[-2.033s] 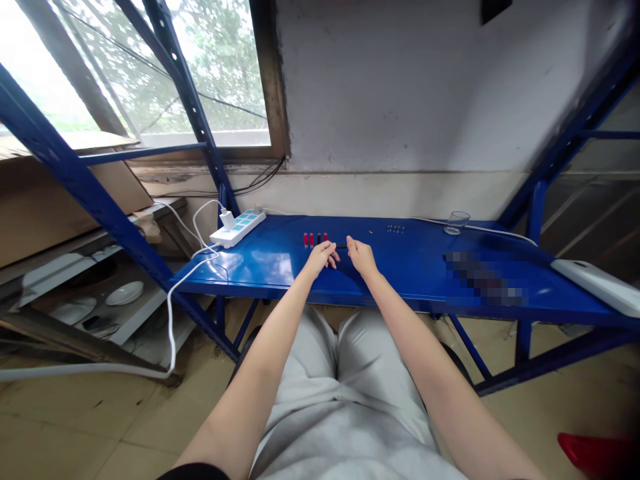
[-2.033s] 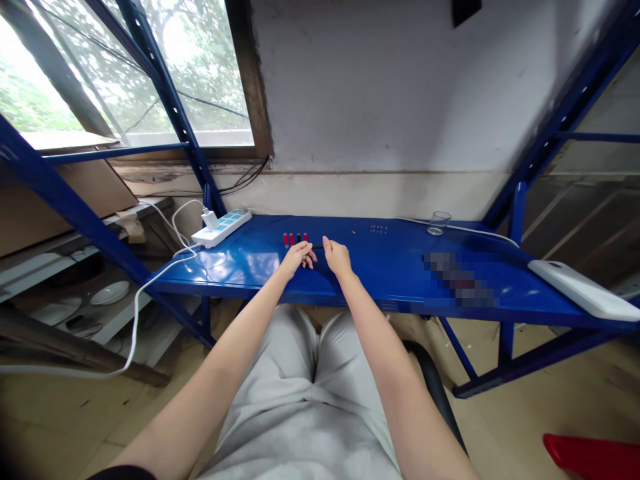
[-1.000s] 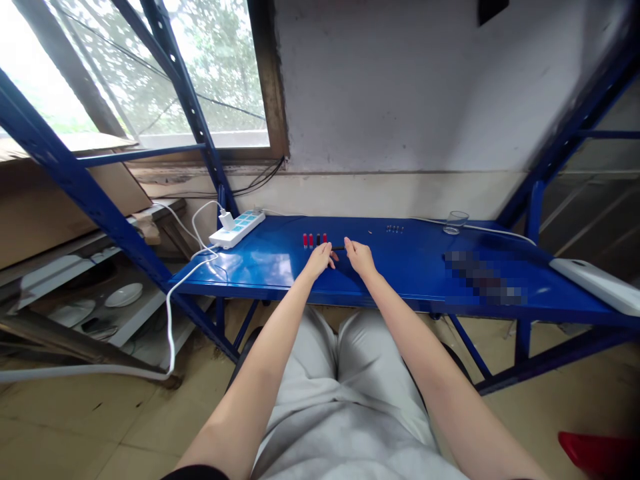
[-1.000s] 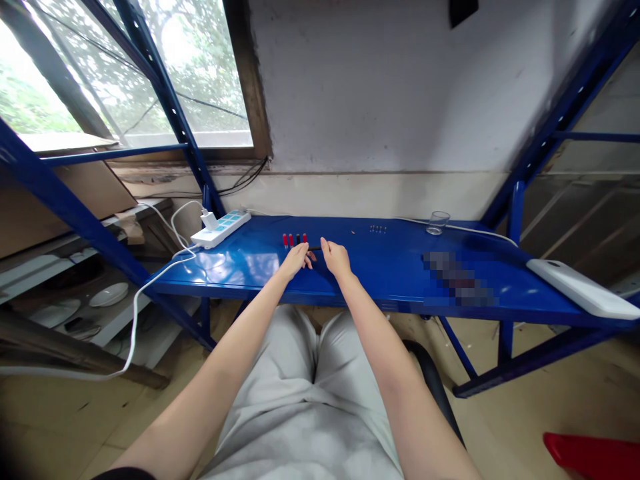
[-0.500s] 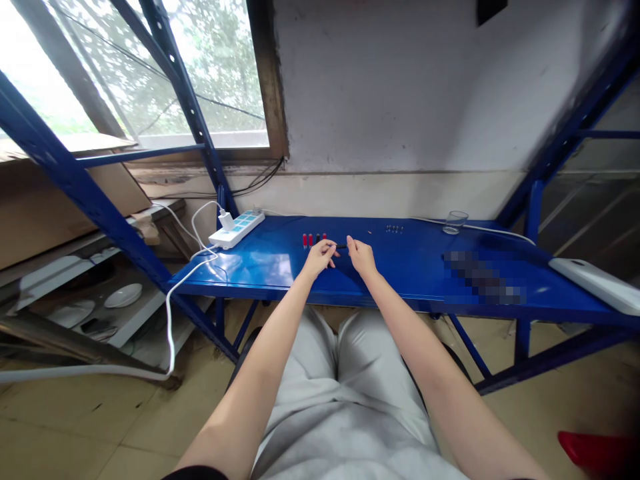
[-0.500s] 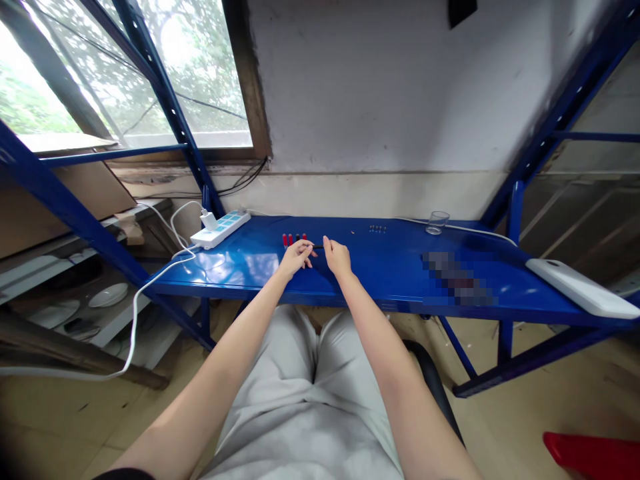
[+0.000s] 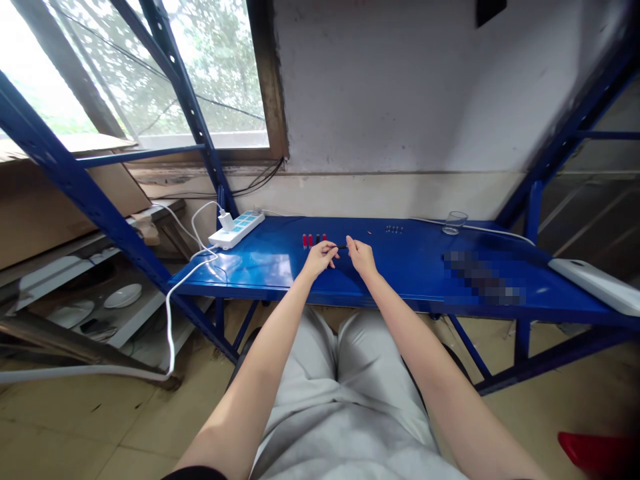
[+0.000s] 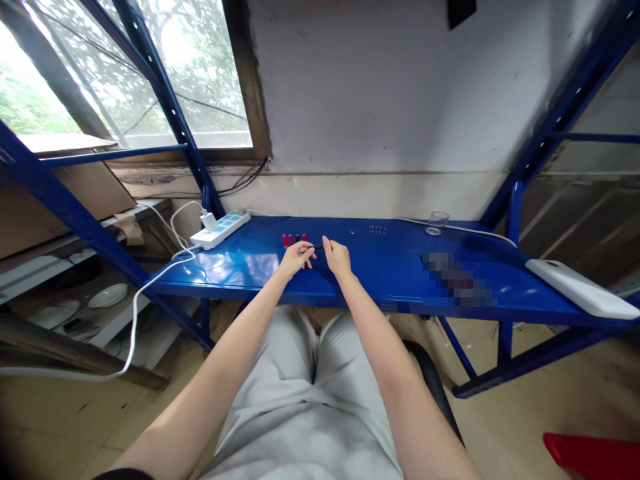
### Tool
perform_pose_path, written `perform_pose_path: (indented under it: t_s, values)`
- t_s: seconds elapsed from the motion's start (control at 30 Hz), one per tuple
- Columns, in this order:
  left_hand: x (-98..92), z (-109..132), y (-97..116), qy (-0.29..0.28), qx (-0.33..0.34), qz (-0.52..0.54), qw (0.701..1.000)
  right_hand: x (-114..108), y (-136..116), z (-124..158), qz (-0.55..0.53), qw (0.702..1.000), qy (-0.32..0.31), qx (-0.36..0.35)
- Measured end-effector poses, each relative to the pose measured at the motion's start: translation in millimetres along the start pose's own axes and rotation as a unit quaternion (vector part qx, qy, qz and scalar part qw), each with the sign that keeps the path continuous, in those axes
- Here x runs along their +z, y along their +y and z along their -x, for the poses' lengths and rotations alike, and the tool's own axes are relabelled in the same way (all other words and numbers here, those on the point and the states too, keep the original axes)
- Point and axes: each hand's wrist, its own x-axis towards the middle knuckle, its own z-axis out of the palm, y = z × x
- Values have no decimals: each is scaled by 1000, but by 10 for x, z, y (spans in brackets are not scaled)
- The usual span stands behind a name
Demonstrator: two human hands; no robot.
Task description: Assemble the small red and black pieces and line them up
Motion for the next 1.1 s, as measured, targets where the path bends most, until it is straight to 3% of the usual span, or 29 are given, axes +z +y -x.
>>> perform_pose_path:
  t_s: [0.7, 0.93, 1.1]
  values:
    - [-9, -40, -15, 0, -40, 4, 999, 4, -6, 8, -17, 1000, -5, -4]
    - [-19, -43, -15, 47, -38, 4, 998, -24, -41, 22, -41, 999, 14, -4]
    - [-36, -40, -19, 95, -10, 15, 995, -70, -60, 34, -65, 996, 64, 16]
